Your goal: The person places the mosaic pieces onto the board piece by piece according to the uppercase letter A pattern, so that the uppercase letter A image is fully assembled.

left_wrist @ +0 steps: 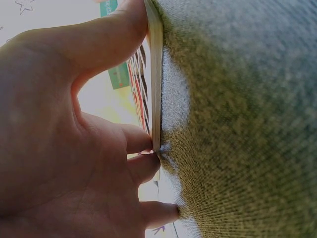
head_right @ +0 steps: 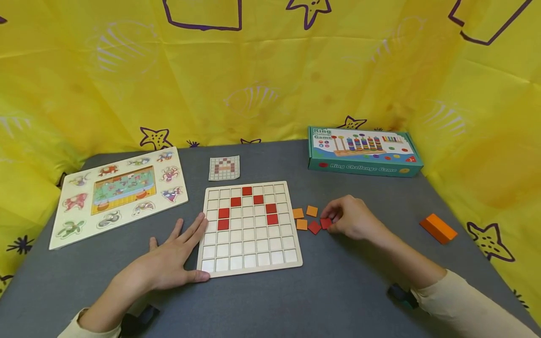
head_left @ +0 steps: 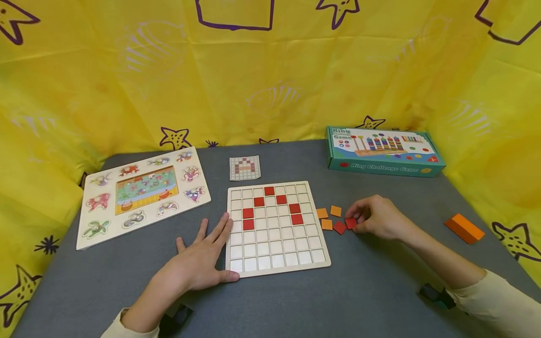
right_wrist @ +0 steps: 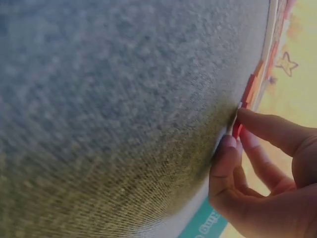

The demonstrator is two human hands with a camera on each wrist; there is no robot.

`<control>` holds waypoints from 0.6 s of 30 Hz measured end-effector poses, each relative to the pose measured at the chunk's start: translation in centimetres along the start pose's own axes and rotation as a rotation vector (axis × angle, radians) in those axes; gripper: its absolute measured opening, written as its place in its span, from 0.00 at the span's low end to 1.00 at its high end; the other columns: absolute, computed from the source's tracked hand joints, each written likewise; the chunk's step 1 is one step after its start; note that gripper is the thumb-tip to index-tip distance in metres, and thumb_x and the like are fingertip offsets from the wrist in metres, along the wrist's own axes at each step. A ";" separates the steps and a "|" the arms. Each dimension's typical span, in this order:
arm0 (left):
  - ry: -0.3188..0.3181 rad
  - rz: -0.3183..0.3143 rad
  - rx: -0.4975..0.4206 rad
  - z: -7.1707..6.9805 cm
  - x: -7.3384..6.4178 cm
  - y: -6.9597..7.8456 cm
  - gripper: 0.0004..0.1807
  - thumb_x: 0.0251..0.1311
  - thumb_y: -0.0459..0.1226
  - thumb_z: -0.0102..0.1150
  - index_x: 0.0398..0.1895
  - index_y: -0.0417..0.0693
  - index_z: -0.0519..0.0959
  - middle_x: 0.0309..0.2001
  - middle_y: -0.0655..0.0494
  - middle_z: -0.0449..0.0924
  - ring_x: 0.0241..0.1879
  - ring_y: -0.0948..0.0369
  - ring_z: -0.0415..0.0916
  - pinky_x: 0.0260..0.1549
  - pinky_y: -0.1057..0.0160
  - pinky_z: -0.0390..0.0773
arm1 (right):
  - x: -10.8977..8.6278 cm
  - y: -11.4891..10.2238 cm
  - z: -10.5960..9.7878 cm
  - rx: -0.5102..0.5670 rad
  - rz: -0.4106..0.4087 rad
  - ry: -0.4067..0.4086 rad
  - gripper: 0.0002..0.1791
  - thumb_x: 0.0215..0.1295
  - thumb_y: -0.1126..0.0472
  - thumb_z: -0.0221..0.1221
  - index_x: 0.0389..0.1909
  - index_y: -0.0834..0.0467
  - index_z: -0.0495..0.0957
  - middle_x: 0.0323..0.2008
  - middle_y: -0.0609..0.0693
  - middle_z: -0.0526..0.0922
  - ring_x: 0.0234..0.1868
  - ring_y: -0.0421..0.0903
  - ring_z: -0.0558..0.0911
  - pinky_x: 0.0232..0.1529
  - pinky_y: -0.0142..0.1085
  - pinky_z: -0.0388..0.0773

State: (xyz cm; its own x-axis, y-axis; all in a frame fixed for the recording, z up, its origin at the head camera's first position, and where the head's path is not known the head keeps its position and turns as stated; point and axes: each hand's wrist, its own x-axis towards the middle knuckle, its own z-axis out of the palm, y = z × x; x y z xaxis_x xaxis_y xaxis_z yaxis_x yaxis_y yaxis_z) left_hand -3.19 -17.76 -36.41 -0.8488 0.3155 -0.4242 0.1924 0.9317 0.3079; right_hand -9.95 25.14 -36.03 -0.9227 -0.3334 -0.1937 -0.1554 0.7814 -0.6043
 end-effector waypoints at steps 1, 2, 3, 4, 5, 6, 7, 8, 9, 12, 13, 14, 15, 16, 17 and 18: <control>-0.001 -0.001 0.000 0.0 0.0 0.0 0.69 0.51 0.70 0.69 0.87 0.57 0.39 0.86 0.63 0.28 0.83 0.34 0.31 0.55 0.08 0.37 | 0.0 -0.1 -0.1 0.005 0.001 0.003 0.14 0.51 0.66 0.76 0.40 0.57 0.89 0.33 0.47 0.87 0.34 0.43 0.80 0.35 0.33 0.78; -0.001 -0.001 0.001 0.0 0.0 0.0 0.69 0.51 0.70 0.69 0.87 0.57 0.39 0.86 0.63 0.28 0.83 0.34 0.31 0.55 0.08 0.38 | 0.0 -0.2 -0.1 0.010 0.003 0.006 0.14 0.52 0.66 0.76 0.41 0.57 0.90 0.33 0.47 0.87 0.34 0.43 0.80 0.35 0.33 0.78; -0.001 -0.001 0.002 0.0 0.0 0.0 0.69 0.51 0.70 0.69 0.87 0.57 0.39 0.86 0.62 0.28 0.83 0.34 0.31 0.55 0.08 0.38 | 0.0 -0.3 -0.2 0.012 0.008 0.008 0.14 0.52 0.65 0.76 0.41 0.57 0.90 0.33 0.48 0.87 0.34 0.43 0.81 0.35 0.33 0.78; -0.001 -0.002 0.003 0.0 0.0 0.0 0.69 0.51 0.70 0.69 0.87 0.57 0.39 0.86 0.63 0.28 0.83 0.34 0.31 0.55 0.08 0.38 | 0.1 -0.4 -0.2 0.011 0.008 0.012 0.13 0.53 0.65 0.77 0.41 0.57 0.90 0.33 0.48 0.87 0.34 0.43 0.81 0.36 0.34 0.79; -0.001 -0.002 0.003 0.0 0.0 0.0 0.69 0.51 0.70 0.69 0.87 0.57 0.39 0.86 0.63 0.28 0.83 0.34 0.31 0.55 0.08 0.38 | 0.1 -0.5 -0.3 0.011 0.009 0.016 0.13 0.53 0.64 0.77 0.42 0.57 0.90 0.34 0.48 0.88 0.34 0.43 0.81 0.36 0.34 0.79; -0.002 -0.002 0.004 0.0 0.0 0.0 0.69 0.51 0.70 0.69 0.87 0.57 0.39 0.86 0.63 0.28 0.83 0.34 0.31 0.55 0.08 0.38 | 0.2 -0.6 -0.3 0.010 0.009 0.019 0.13 0.54 0.64 0.77 0.42 0.57 0.90 0.34 0.48 0.88 0.35 0.43 0.81 0.37 0.35 0.79; -0.002 -0.003 0.004 0.0 0.0 0.0 0.69 0.51 0.70 0.69 0.87 0.57 0.39 0.86 0.63 0.28 0.83 0.34 0.30 0.55 0.08 0.37 | 0.2 -0.7 -0.2 0.008 0.008 0.021 0.13 0.54 0.63 0.77 0.42 0.57 0.90 0.34 0.48 0.88 0.35 0.43 0.81 0.37 0.35 0.78; -0.003 -0.003 0.003 0.0 0.0 0.0 0.69 0.51 0.70 0.69 0.87 0.57 0.39 0.86 0.63 0.27 0.83 0.34 0.30 0.55 0.08 0.37 | 0.3 -0.9 -0.2 0.006 0.005 0.024 0.13 0.54 0.63 0.77 0.42 0.57 0.90 0.34 0.48 0.88 0.35 0.43 0.82 0.37 0.35 0.78; -0.003 -0.004 0.002 0.0 0.0 0.0 0.69 0.51 0.70 0.69 0.87 0.58 0.39 0.86 0.63 0.27 0.83 0.34 0.30 0.55 0.08 0.37 | 0.4 -1.0 -0.2 0.006 0.000 0.025 0.13 0.55 0.63 0.77 0.42 0.57 0.90 0.35 0.48 0.88 0.35 0.43 0.82 0.37 0.35 0.78; -0.003 -0.004 0.001 -0.1 0.0 0.1 0.69 0.51 0.70 0.69 0.87 0.58 0.39 0.86 0.63 0.27 0.83 0.35 0.30 0.55 0.08 0.37 | 0.7 -1.4 0.1 0.015 -0.013 0.027 0.14 0.55 0.63 0.77 0.43 0.57 0.90 0.36 0.48 0.88 0.35 0.43 0.82 0.37 0.34 0.78; -0.003 -0.004 -0.001 -0.1 0.0 0.1 0.69 0.51 0.70 0.69 0.87 0.58 0.39 0.86 0.63 0.27 0.83 0.35 0.30 0.55 0.08 0.37 | 0.8 -1.5 0.2 0.021 -0.016 0.026 0.14 0.55 0.62 0.77 0.43 0.58 0.90 0.36 0.48 0.88 0.35 0.43 0.82 0.37 0.33 0.79; -0.002 -0.004 -0.001 -0.1 0.0 0.1 0.69 0.51 0.70 0.69 0.87 0.58 0.39 0.86 0.64 0.27 0.83 0.35 0.30 0.55 0.08 0.37 | 0.9 -1.6 0.3 0.027 -0.020 0.025 0.14 0.55 0.62 0.77 0.44 0.58 0.90 0.36 0.49 0.88 0.35 0.43 0.82 0.36 0.33 0.79; -0.002 -0.003 -0.001 -0.1 0.0 0.1 0.69 0.51 0.70 0.69 0.87 0.58 0.39 0.86 0.64 0.27 0.83 0.35 0.30 0.55 0.08 0.38 | 1.0 -1.8 0.4 0.033 -0.024 0.024 0.14 0.55 0.62 0.77 0.44 0.58 0.90 0.37 0.49 0.89 0.35 0.43 0.82 0.36 0.33 0.79; -0.001 -0.002 0.000 -0.1 0.0 0.1 0.69 0.51 0.70 0.69 0.87 0.58 0.39 0.86 0.63 0.27 0.83 0.35 0.31 0.55 0.08 0.38 | 1.1 -1.9 0.6 0.037 -0.028 0.024 0.15 0.55 0.62 0.77 0.44 0.58 0.90 0.37 0.49 0.89 0.35 0.43 0.83 0.36 0.33 0.80; 0.001 -0.001 0.002 -0.1 0.0 0.1 0.69 0.51 0.70 0.69 0.87 0.58 0.39 0.86 0.63 0.28 0.83 0.35 0.31 0.55 0.08 0.39 | 1.2 -2.1 0.7 0.041 -0.033 0.023 0.14 0.55 0.62 0.77 0.44 0.58 0.90 0.37 0.49 0.89 0.35 0.43 0.83 0.36 0.32 0.80; 0.002 -0.001 0.001 -0.1 0.0 0.1 0.69 0.51 0.70 0.69 0.87 0.57 0.39 0.86 0.63 0.28 0.83 0.35 0.31 0.55 0.08 0.39 | 1.3 -2.3 0.8 0.045 -0.038 0.023 0.14 0.55 0.62 0.77 0.44 0.58 0.90 0.37 0.49 0.89 0.35 0.43 0.83 0.36 0.32 0.80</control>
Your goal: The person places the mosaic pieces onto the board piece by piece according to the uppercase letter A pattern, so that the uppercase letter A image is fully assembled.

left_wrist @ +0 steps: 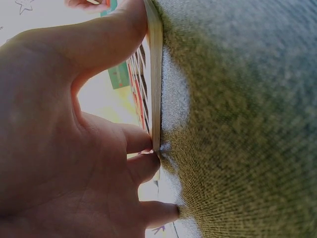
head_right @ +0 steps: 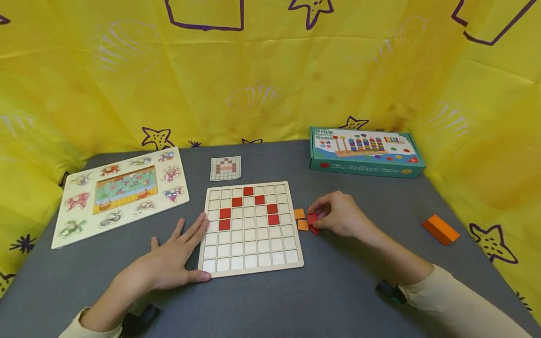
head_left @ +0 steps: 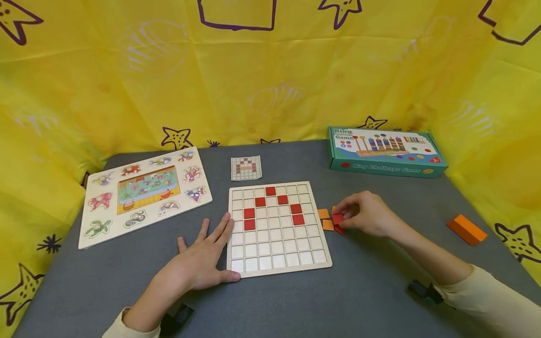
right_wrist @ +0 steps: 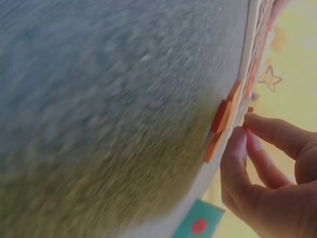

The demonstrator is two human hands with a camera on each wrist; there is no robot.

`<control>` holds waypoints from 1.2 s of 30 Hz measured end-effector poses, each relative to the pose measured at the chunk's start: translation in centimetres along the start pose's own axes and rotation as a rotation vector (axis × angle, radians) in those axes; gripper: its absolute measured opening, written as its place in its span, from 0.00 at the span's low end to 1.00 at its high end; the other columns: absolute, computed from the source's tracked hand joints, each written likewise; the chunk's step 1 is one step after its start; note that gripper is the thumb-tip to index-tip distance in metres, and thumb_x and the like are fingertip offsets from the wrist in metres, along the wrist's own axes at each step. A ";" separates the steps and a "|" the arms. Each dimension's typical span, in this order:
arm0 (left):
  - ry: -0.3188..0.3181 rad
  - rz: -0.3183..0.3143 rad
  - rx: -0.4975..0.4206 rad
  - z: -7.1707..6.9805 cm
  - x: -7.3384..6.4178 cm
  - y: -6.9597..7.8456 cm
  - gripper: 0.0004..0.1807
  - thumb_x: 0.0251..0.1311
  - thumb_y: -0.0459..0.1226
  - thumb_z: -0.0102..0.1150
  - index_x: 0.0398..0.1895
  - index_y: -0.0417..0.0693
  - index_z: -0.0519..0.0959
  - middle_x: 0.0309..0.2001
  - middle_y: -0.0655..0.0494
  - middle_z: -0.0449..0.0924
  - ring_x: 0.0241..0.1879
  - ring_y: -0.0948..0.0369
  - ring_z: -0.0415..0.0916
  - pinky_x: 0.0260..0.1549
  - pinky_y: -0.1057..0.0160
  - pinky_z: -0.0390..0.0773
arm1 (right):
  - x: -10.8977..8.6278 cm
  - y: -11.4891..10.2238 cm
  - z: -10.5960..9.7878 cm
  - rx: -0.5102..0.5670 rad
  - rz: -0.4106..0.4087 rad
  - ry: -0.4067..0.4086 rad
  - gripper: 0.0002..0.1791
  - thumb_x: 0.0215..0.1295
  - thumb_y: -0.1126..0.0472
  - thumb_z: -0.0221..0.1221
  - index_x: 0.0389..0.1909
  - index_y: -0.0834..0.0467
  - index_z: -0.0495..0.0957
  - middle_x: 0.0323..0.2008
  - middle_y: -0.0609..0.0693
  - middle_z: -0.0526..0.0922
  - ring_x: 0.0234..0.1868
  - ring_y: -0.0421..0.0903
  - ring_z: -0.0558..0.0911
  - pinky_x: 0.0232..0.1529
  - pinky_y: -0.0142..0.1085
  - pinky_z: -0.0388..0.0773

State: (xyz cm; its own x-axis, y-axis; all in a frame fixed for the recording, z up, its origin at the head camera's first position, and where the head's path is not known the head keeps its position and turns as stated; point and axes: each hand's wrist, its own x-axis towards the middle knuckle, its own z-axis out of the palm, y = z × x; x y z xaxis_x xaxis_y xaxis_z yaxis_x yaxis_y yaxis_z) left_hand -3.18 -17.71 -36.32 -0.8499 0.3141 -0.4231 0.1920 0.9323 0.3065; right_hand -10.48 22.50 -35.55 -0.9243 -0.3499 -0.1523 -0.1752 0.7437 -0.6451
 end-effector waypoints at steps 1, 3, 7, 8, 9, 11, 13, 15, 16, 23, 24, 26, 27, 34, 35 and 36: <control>0.000 0.000 0.000 0.0 0.0 0.0 0.69 0.51 0.70 0.69 0.87 0.57 0.39 0.86 0.63 0.28 0.83 0.34 0.31 0.55 0.08 0.39 | 0.1 -0.2 0.1 0.003 -0.004 -0.001 0.14 0.55 0.62 0.77 0.43 0.58 0.90 0.37 0.49 0.89 0.35 0.43 0.83 0.35 0.33 0.80; 0.002 0.000 0.000 0.0 0.0 0.0 0.69 0.51 0.70 0.69 0.87 0.57 0.39 0.86 0.63 0.28 0.83 0.35 0.31 0.55 0.08 0.39 | 0.3 -0.5 0.4 0.009 -0.013 -0.001 0.14 0.55 0.62 0.77 0.43 0.58 0.90 0.36 0.49 0.89 0.34 0.43 0.83 0.34 0.33 0.81; 0.002 -0.002 0.000 0.1 0.0 0.0 0.69 0.51 0.70 0.69 0.87 0.58 0.39 0.86 0.63 0.28 0.83 0.35 0.31 0.55 0.08 0.39 | 0.8 -1.1 1.1 0.029 -0.033 -0.010 0.14 0.54 0.61 0.78 0.42 0.58 0.91 0.35 0.48 0.88 0.33 0.42 0.83 0.33 0.32 0.81; 0.003 -0.001 -0.001 0.1 0.0 0.0 0.69 0.51 0.70 0.69 0.87 0.58 0.39 0.86 0.63 0.28 0.83 0.35 0.31 0.55 0.08 0.39 | 0.9 -1.2 1.2 0.035 -0.038 -0.012 0.14 0.54 0.61 0.78 0.42 0.58 0.91 0.34 0.48 0.88 0.33 0.42 0.83 0.32 0.32 0.81; 0.003 0.000 0.000 0.1 0.0 -0.1 0.69 0.51 0.70 0.69 0.87 0.58 0.39 0.86 0.63 0.28 0.83 0.35 0.31 0.55 0.08 0.39 | 1.0 -1.4 1.4 0.039 -0.044 -0.016 0.14 0.54 0.61 0.78 0.42 0.57 0.91 0.34 0.48 0.88 0.33 0.42 0.83 0.32 0.33 0.81; 0.003 0.001 0.000 0.2 0.0 -0.1 0.69 0.51 0.70 0.69 0.87 0.58 0.39 0.86 0.63 0.28 0.83 0.35 0.31 0.55 0.08 0.39 | 1.1 -1.6 1.7 0.050 -0.051 -0.024 0.14 0.54 0.62 0.78 0.42 0.57 0.91 0.33 0.48 0.88 0.33 0.42 0.83 0.30 0.33 0.81; 0.003 0.001 0.000 0.2 0.0 -0.1 0.69 0.51 0.70 0.70 0.87 0.58 0.39 0.86 0.63 0.28 0.83 0.35 0.31 0.55 0.08 0.39 | 1.3 -1.9 2.0 0.061 -0.053 -0.033 0.13 0.54 0.62 0.78 0.41 0.57 0.91 0.33 0.48 0.88 0.32 0.43 0.82 0.27 0.34 0.80; 0.003 0.000 0.001 0.2 0.0 -0.1 0.69 0.51 0.70 0.70 0.87 0.58 0.39 0.86 0.64 0.28 0.83 0.35 0.31 0.55 0.08 0.40 | 1.5 -2.2 2.2 0.069 -0.059 -0.040 0.13 0.53 0.63 0.78 0.41 0.57 0.90 0.32 0.48 0.87 0.32 0.43 0.82 0.27 0.34 0.80; 0.003 -0.001 0.001 0.1 0.0 -0.1 0.69 0.51 0.70 0.70 0.87 0.58 0.39 0.86 0.64 0.28 0.83 0.35 0.31 0.55 0.08 0.40 | 1.5 -2.3 2.3 0.071 -0.062 -0.044 0.13 0.53 0.63 0.78 0.40 0.58 0.90 0.32 0.48 0.87 0.32 0.43 0.82 0.27 0.34 0.80; 0.007 -0.001 -0.001 0.2 0.0 -0.1 0.69 0.51 0.70 0.70 0.87 0.58 0.39 0.86 0.64 0.28 0.83 0.35 0.31 0.55 0.08 0.40 | 2.1 -3.1 3.2 0.071 -0.085 -0.081 0.12 0.54 0.64 0.77 0.40 0.57 0.90 0.34 0.47 0.88 0.32 0.41 0.82 0.35 0.32 0.81; 0.007 -0.001 0.000 0.2 0.0 -0.1 0.69 0.51 0.70 0.70 0.87 0.58 0.39 0.86 0.64 0.28 0.83 0.35 0.31 0.55 0.08 0.40 | 2.2 -3.2 3.3 0.070 -0.087 -0.084 0.12 0.54 0.64 0.77 0.40 0.57 0.90 0.33 0.47 0.88 0.32 0.41 0.82 0.35 0.32 0.82; 0.006 -0.002 0.001 0.2 0.0 -0.1 0.69 0.51 0.70 0.70 0.87 0.58 0.39 0.86 0.64 0.28 0.83 0.35 0.31 0.55 0.08 0.40 | 2.3 -3.4 3.5 0.071 -0.088 -0.089 0.11 0.54 0.64 0.77 0.39 0.56 0.90 0.33 0.46 0.88 0.32 0.41 0.82 0.36 0.32 0.82; 0.005 -0.003 0.000 0.2 0.0 -0.1 0.69 0.51 0.70 0.70 0.87 0.58 0.39 0.86 0.64 0.28 0.83 0.35 0.31 0.55 0.08 0.40 | 2.4 -3.5 3.6 0.071 -0.087 -0.091 0.11 0.53 0.64 0.77 0.39 0.56 0.90 0.33 0.46 0.88 0.32 0.41 0.83 0.36 0.32 0.82; 0.003 -0.002 -0.003 0.1 0.0 0.0 0.69 0.51 0.69 0.70 0.87 0.58 0.39 0.86 0.63 0.28 0.83 0.35 0.31 0.55 0.08 0.40 | 2.6 -4.0 4.3 0.071 -0.087 -0.103 0.11 0.52 0.67 0.76 0.37 0.55 0.90 0.31 0.45 0.88 0.32 0.40 0.83 0.37 0.33 0.82; 0.003 -0.001 -0.002 0.1 0.0 0.0 0.69 0.51 0.69 0.70 0.87 0.58 0.39 0.86 0.63 0.28 0.83 0.35 0.31 0.55 0.08 0.40 | 2.6 -4.1 4.3 0.068 -0.084 -0.104 0.11 0.51 0.68 0.75 0.37 0.55 0.90 0.31 0.45 0.88 0.32 0.40 0.83 0.37 0.33 0.82; 0.004 0.000 -0.001 0.1 0.0 0.0 0.69 0.51 0.69 0.70 0.87 0.57 0.39 0.86 0.63 0.28 0.83 0.35 0.31 0.55 0.08 0.40 | 2.6 -4.2 4.4 0.066 -0.084 -0.105 0.12 0.51 0.68 0.75 0.37 0.55 0.90 0.30 0.45 0.88 0.32 0.40 0.83 0.37 0.33 0.82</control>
State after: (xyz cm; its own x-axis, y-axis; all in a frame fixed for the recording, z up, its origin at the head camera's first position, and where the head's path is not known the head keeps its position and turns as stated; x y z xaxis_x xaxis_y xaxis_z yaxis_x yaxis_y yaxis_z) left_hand -3.19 -17.68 -36.39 -0.8517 0.3132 -0.4201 0.1914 0.9322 0.3071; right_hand -10.67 16.00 -36.54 -0.8663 -0.4694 -0.1710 -0.2244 0.6715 -0.7062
